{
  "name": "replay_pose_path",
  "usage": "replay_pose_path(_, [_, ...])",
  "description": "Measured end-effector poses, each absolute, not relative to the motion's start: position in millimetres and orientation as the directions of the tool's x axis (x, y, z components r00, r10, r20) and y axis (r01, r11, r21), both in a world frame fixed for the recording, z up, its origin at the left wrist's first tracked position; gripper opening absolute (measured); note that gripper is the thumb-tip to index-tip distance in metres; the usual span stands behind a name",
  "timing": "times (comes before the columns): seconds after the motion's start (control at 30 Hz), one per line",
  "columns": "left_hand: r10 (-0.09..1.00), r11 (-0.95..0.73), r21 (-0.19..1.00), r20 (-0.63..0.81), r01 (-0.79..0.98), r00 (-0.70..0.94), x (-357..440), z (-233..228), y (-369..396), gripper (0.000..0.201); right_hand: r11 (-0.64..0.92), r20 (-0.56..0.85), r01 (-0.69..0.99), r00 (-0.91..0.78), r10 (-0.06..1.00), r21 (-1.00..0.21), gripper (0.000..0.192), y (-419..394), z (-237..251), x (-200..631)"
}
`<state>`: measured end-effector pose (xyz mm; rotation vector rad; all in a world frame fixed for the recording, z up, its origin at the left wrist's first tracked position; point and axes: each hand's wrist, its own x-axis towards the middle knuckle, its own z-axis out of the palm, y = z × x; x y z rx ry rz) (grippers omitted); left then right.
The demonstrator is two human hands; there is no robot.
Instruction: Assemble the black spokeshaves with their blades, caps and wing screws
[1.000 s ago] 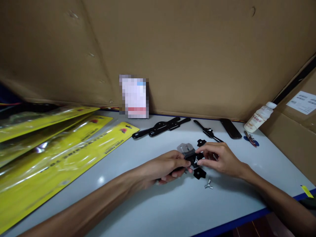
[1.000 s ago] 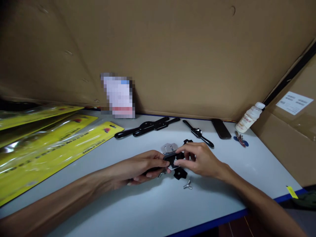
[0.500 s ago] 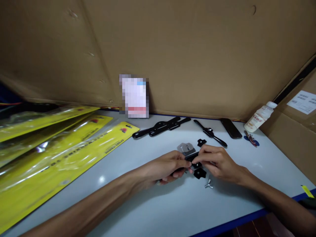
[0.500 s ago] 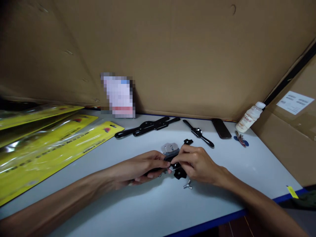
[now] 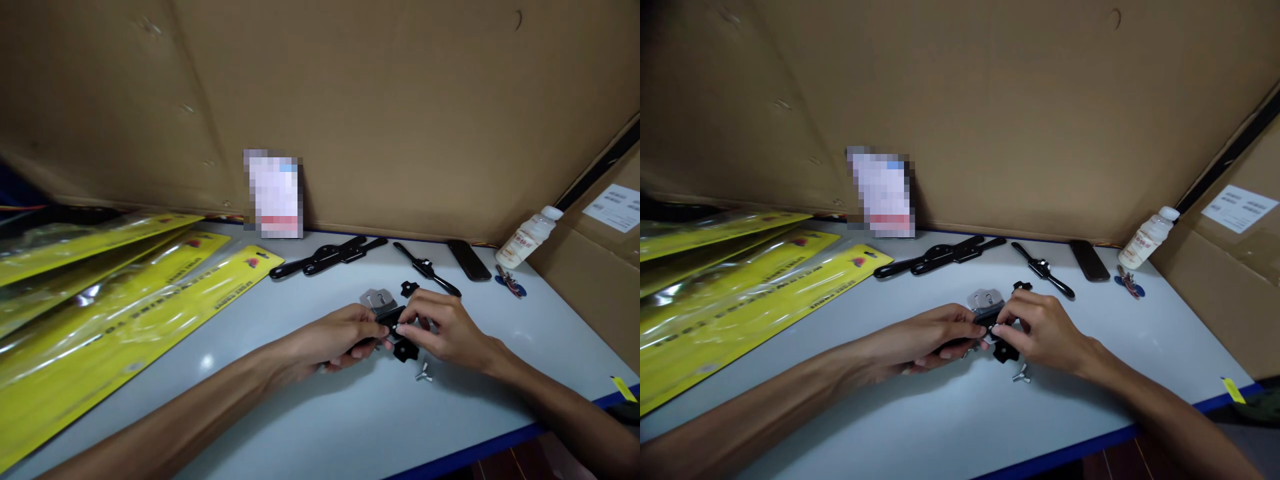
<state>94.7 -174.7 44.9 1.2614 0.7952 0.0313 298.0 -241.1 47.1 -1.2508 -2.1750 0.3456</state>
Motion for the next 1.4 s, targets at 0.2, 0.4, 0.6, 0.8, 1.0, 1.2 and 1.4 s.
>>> replay_pose_path(0.2, [0.426, 0.317, 0.865, -0.497, 0.389, 0.756, 93, 41, -174, 0.032, 0.522, 0.383, 0.703, -0.367, 0.848, -0.482, 0.034, -243, 47, 294])
replay_pose_path(0.4, [0.429, 0.312, 0.864, -0.500, 0.396, 0.752, 94, 42, -174, 0.031, 0.595, 0.424, 0.642, -0.424, 0.801, -0.483, 0.033, -243, 48, 294])
replay_pose_path(0.6, [0.421, 0.310, 0.863, -0.500, 0.398, 0.757, 95, 44, -174, 0.028, 0.565, 0.465, 0.749, -0.386, 0.797, -0.346, 0.036, -241, 45, 298])
replay_pose_path(0.8, [0.422, 0.325, 0.853, -0.516, 0.408, 0.745, 94, 44, -174, 0.025, 0.562, 0.427, 0.754, -0.409, 0.806, -0.340, 0.023, -241, 47, 303])
replay_pose_path(1.0, [0.433, 0.325, 0.857, -0.512, 0.401, 0.742, 94, 43, -174, 0.024, 0.468, 0.408, 0.808, -0.316, 0.857, -0.358, 0.025, -242, 46, 302])
replay_pose_path(1.2, [0.435, 0.318, 0.866, -0.496, 0.387, 0.752, 94, 39, -173, 0.028, 0.583, 0.394, 0.725, -0.446, 0.804, -0.368, 0.016, -243, 46, 298])
replay_pose_path(1.4, [0.434, 0.318, 0.863, -0.501, 0.393, 0.749, 94, 40, -174, 0.028, 0.656, 0.376, 0.648, -0.538, 0.754, -0.387, 0.030, -242, 47, 301])
